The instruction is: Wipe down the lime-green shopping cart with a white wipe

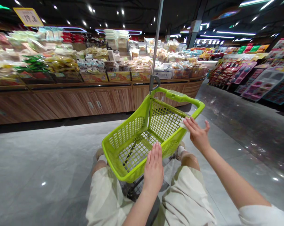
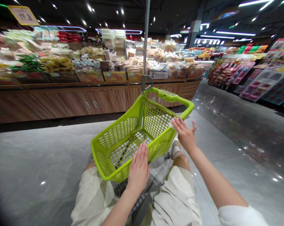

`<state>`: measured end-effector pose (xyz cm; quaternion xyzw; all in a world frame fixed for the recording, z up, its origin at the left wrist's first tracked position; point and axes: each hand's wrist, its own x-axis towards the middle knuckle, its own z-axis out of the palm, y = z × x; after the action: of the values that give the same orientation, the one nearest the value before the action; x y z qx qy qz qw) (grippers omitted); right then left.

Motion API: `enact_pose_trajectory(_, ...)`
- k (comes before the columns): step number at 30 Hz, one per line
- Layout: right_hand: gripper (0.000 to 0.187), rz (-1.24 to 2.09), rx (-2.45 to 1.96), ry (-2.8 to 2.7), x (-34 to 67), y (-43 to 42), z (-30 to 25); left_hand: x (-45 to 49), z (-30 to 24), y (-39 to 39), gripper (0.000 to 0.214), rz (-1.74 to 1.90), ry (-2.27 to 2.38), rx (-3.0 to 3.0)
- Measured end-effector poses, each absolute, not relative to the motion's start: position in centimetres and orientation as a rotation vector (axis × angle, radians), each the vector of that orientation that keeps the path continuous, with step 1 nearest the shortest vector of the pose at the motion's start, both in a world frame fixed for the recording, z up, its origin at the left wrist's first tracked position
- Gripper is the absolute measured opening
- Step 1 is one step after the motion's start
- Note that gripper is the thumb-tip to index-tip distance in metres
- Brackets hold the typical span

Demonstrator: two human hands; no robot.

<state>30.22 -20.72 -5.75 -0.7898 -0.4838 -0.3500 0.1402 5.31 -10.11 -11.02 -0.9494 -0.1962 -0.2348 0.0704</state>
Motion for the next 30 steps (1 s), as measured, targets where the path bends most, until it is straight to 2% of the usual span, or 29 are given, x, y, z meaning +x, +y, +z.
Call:
enact_pose_trajectory(4,0.078,-0.899,-2.31,-1.252,26.6,-19.5,-6.6,5.7,-11.0,-10.5,0.084,-0.731,-0.611,-2.851)
enact_pose_trajectory(9,0.082,-0.687,-2.169,-1.606,18.0,-18.2,-9.8,5.6,-11.0,-10.4,0.081,-0.73,-0.629,-2.832)
enact_pose_trajectory(13,0.078,-0.71,-2.121,-1.756,20.5,-19.3,-8.9,5.1,-11.2,-9.8,0.081,-0.716,-0.588,-2.834)
enact_pose_trajectory(19,0.08,-0.961,-2.318,-1.318,29.4,-20.7,-5.4,5.2,-11.3,-9.9,0.082,-0.749,-0.59,-2.832)
enact_pose_trajectory(22,0.081,-0.903,-2.303,-1.244,26.5,-19.6,-6.3,5.5,-11.2,-10.2,0.082,-0.749,-0.593,-2.83)
enact_pose_trajectory(27,0.076,-0.684,-2.148,-1.583,17.7,-17.9,-9.7,5.6,-11.4,-10.1,0.08,-0.732,-0.603,-2.812)
enact_pose_trajectory(30,0.074,-0.673,-2.105,-1.728,18.7,-18.6,-9.5,5.3,-11.4,-9.8,0.08,-0.733,-0.588,-2.821)
